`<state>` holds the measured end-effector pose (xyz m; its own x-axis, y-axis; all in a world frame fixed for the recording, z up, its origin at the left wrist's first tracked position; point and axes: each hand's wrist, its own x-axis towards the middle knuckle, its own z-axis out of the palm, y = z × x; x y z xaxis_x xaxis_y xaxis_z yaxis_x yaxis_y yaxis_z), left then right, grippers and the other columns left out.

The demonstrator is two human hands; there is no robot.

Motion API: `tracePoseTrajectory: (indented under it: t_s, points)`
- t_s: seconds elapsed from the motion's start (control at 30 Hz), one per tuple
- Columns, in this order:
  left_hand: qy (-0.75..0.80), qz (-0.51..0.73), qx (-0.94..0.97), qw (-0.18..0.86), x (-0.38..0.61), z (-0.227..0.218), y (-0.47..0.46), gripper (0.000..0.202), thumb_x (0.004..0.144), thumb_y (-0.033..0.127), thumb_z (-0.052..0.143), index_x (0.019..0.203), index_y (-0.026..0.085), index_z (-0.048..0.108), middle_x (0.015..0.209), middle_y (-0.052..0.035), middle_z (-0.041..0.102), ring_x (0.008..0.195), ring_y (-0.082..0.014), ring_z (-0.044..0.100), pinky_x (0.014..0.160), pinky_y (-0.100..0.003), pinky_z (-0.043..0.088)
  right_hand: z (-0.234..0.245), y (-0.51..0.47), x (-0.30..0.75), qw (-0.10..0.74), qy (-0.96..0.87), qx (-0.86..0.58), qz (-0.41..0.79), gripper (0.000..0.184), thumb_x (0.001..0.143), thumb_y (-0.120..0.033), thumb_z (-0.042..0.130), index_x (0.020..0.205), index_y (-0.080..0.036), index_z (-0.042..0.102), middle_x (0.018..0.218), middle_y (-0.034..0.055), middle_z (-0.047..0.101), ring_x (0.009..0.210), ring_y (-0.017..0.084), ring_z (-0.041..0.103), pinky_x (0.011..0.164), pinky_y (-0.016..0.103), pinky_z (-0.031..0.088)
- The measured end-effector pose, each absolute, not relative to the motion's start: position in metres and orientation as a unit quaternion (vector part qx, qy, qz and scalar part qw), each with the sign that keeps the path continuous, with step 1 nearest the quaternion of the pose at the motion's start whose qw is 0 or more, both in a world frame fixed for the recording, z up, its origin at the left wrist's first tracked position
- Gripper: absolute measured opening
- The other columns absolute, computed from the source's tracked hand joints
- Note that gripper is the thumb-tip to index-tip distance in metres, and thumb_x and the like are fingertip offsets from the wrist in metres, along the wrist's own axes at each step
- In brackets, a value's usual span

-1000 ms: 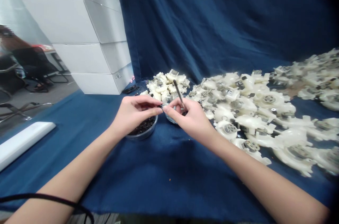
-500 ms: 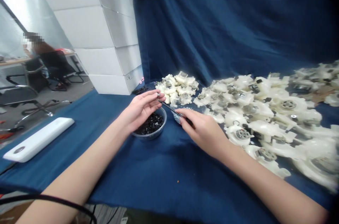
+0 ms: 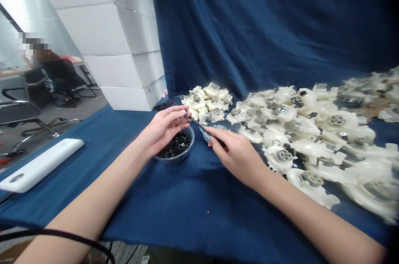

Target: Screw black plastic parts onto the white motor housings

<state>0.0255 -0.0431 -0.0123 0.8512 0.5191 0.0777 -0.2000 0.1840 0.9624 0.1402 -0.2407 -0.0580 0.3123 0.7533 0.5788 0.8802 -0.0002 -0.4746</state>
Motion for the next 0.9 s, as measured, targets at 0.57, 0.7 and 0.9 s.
tracePoseTrajectory:
  t_s: [0.57, 0.7, 0.9]
  points:
    - [0.086, 0.363, 0.643, 0.669, 0.027, -0.012, -0.049, 0.021, 0.079, 0.027, 0.083, 0.098, 0.018, 0.079, 0.09, -0.0041, 0.075, 0.082, -0.0108, 0.07, 0.073, -0.017, 0.061, -0.046, -0.247, 0.135, 0.368, -0.534, -0.758, -0.069, 0.032, 0.099, -0.03, 0.057, 0.13, -0.032, 0.064, 0.11, 0.0008, 0.066, 0.096, 0.017, 0.067, 0.084, 0.032, 0.053]
    - [0.09, 0.373, 0.655, 0.651, 0.027, -0.012, -0.05, 0.024, 0.08, 0.029, 0.083, 0.101, 0.018, 0.079, 0.093, -0.0049, 0.076, 0.084, -0.0113, 0.07, 0.076, -0.017, 0.061, -0.043, -0.247, 0.134, 0.319, -0.525, -0.784, -0.094, 0.041, 0.106, -0.038, 0.04, 0.143, -0.036, 0.057, 0.106, 0.0018, 0.069, 0.094, 0.019, 0.068, 0.081, 0.035, 0.052]
    - [0.108, 0.374, 0.662, 0.641, 0.025, -0.012, -0.053, 0.027, 0.08, 0.032, 0.083, 0.104, 0.019, 0.079, 0.096, -0.0056, 0.077, 0.082, -0.0102, 0.07, 0.078, -0.018, 0.06, -0.049, -0.245, 0.136, 0.404, -0.553, -0.728, -0.043, 0.027, 0.094, -0.026, 0.063, 0.12, -0.021, 0.058, 0.117, 0.0056, 0.061, 0.104, 0.018, 0.064, 0.089, 0.032, 0.054]
